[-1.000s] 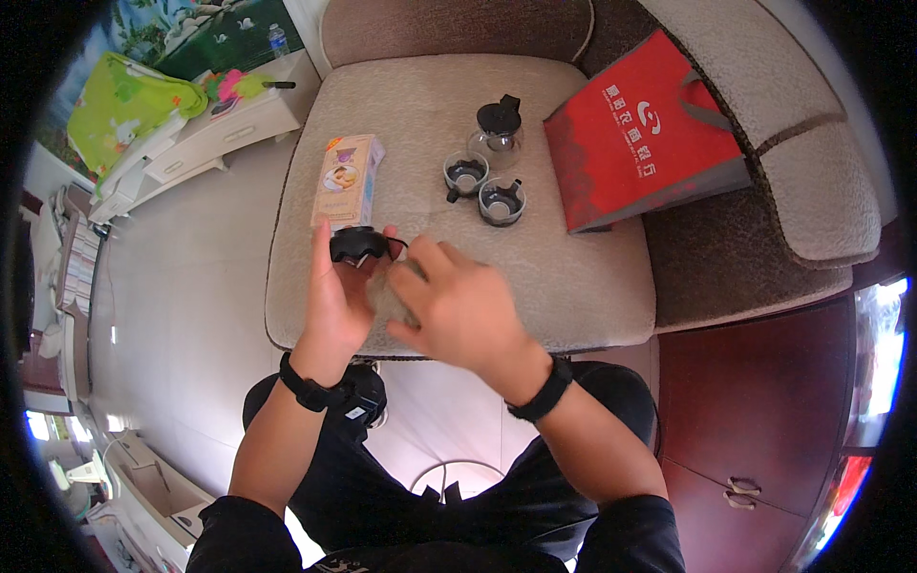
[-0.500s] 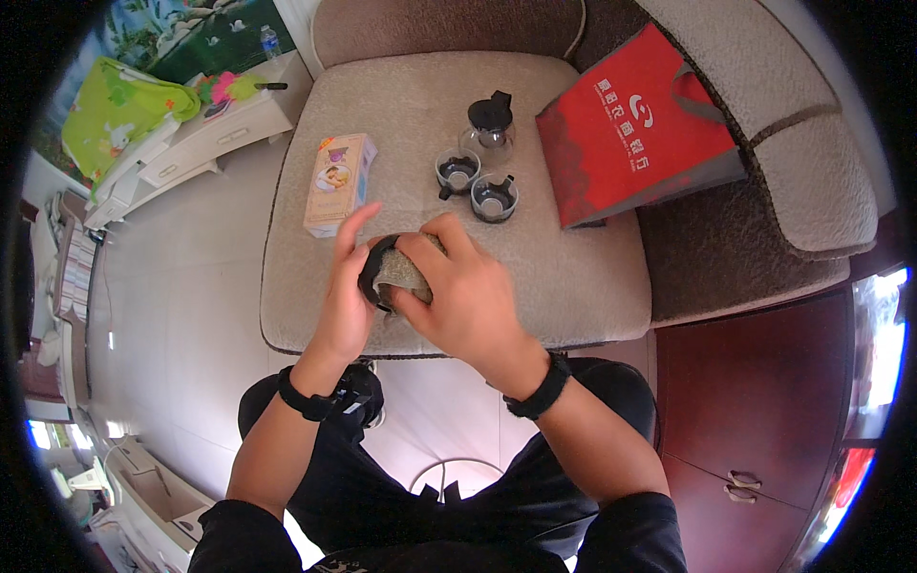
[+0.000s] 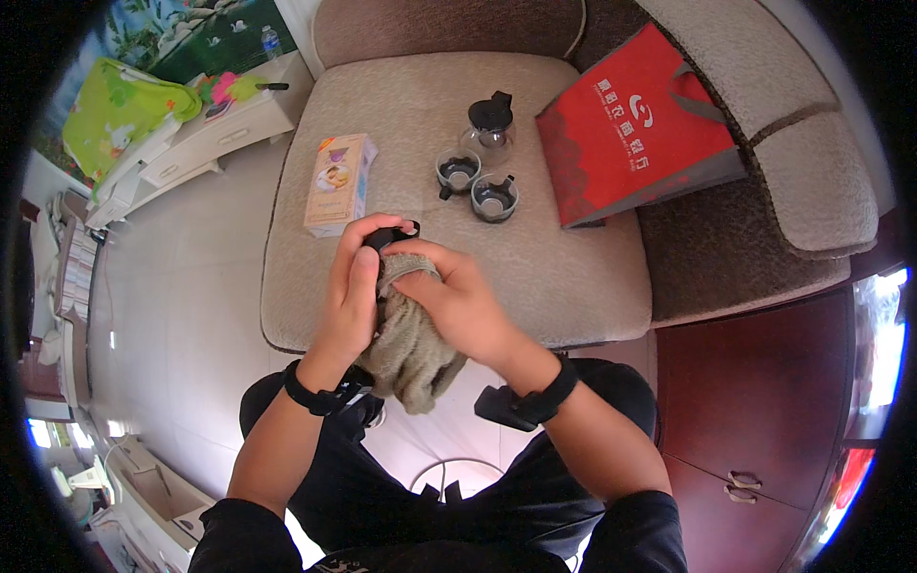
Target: The person sits on the floor and wipes the inside and outside of a glass jar and its black lid with a cloth. They handle the jar and lid one at a time, wiping them thoroughly before placing them on a nearby shelf.
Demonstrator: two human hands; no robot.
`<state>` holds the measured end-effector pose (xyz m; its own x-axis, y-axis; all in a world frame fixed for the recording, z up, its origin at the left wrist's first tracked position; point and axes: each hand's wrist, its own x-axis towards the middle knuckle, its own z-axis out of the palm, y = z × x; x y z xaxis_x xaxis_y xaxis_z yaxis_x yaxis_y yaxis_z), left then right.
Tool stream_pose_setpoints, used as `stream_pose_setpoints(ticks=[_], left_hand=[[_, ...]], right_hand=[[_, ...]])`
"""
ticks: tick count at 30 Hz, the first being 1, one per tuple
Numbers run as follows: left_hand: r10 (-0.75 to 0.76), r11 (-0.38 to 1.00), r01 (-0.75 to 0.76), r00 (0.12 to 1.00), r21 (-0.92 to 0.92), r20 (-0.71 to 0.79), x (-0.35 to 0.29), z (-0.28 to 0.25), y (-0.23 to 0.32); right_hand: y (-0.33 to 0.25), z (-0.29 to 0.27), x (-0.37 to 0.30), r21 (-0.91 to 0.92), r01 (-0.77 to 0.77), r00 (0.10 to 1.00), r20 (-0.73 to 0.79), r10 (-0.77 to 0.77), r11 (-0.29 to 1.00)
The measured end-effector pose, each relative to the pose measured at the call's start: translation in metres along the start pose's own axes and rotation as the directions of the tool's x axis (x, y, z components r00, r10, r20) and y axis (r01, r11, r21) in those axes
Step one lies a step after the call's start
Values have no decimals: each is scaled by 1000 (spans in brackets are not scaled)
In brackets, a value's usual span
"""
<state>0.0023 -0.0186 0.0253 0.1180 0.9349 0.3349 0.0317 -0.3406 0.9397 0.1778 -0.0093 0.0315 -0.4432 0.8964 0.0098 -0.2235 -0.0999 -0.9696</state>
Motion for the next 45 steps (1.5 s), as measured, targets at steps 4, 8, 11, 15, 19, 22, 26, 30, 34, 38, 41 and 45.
stream_pose_setpoints(ticks=[4,8,11,15,19,22,26,30,34,38,41,45], left_hand=[[21,1000,-21,1000,17,-4,-5,0,2],[-124,985,118,992,-124,-40,-4,2,-1],[-424,821,326,898,-468,-118,-10,5,-9],[-480,776,398,876,-490,-48,-10,-2,-9],[-315,896,300,949,-327,9,-2,-3,-6],[-207,978,206,978,-31,0,-1,1,6],[-134,989,136,990,-52,42,0,0,0],[-386,879,361,922,-312,-18,-1,-2,-5],[-667,634,570,745,-523,3,-5,-8,-15],[-708,485,606,695,-631,124,-2,-22,-11],[-693,485,636,698,-601,180,-4,-21,-9],[-465,883,470,878,-19,119,-3,-20,5]], right_hand=[[-15,-11,-1,-176,56,981,191,-21,983],[-13,-10,1,-520,474,873,382,-303,711],[-12,-1,-10,-792,448,894,391,-218,414],[-13,0,-10,-797,388,922,344,-180,463],[-2,-17,6,-564,410,912,275,-305,717],[-2,-8,2,-363,188,981,32,-190,912],[1,2,-8,-235,106,992,94,-85,966],[-3,-1,-8,-750,472,879,363,-308,463],[7,9,-6,-877,480,829,461,-317,-22],[11,10,-3,-883,461,850,408,-334,94],[22,5,-5,-859,411,892,309,-330,306],[15,-3,2,-531,271,961,106,-255,803]])
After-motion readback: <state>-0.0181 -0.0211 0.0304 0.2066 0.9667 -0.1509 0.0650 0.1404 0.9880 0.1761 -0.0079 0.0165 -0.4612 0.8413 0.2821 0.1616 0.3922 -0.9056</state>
